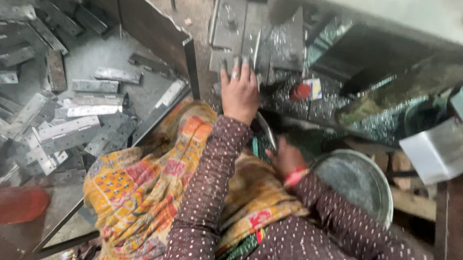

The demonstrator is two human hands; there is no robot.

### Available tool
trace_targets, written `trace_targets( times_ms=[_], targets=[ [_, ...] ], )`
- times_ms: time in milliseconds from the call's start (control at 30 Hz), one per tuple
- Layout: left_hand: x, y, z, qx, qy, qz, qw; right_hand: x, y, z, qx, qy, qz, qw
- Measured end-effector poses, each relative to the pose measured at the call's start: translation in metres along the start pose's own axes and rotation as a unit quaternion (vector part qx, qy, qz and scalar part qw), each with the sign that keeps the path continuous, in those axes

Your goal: The person assembles metal hinges by placing components into a machine for processing, then removes them and places them into a container.

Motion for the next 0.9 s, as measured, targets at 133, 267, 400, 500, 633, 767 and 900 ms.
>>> trace_targets(
  times_ms=[133, 267, 400, 500, 633, 767, 900],
  targets=[
    [-0.004, 0.018, 0.006, -0.019, -0.006, -0.021, 1.000, -0.012, -0.032, -0.008, 0.069, 0.040, -0.093, 0.992],
    [-0.038, 0.041, 0.008, -0.104, -0.025, -0.007, 0.994, -0.028, -0.068, -0.014, 0.080, -0.029, -0.044, 0.995],
    [-0.044, 0.035, 0.005, -0.027, -0.023, 0.000, 0.999, 0.004, -0.017, -0.008, 0.032, 0.023, -0.027, 0.999],
    [-0.038, 0.024, 0.003, -0.002, -0.029, -0.029, 0.999, -0.002, -0.012, -0.003, 0.016, 0.010, -0.005, 1.000],
    [-0.029, 0.028, 0.001, -0.016, -0.027, -0.041, 0.999, -0.009, -0.024, -0.009, 0.062, 0.038, -0.074, 0.995],
    [-0.056, 0.043, -0.002, -0.036, -0.020, -0.036, 0.998, -0.027, -0.067, -0.015, 0.096, -0.009, -0.069, 0.993],
    [-0.071, 0.043, -0.002, 0.000, -0.014, -0.049, 0.999, -0.006, -0.024, -0.008, 0.048, 0.032, -0.053, 0.997]
  ],
)
Point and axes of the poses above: each hand's wrist, its own x-axis away from the middle knuckle, its own y-axis out of the palm, z = x × y, the point moved 5 cm from there along -x, towards the middle knuckle, and after that the axes turned 13 degrees about -z, right-handed, at the moved point
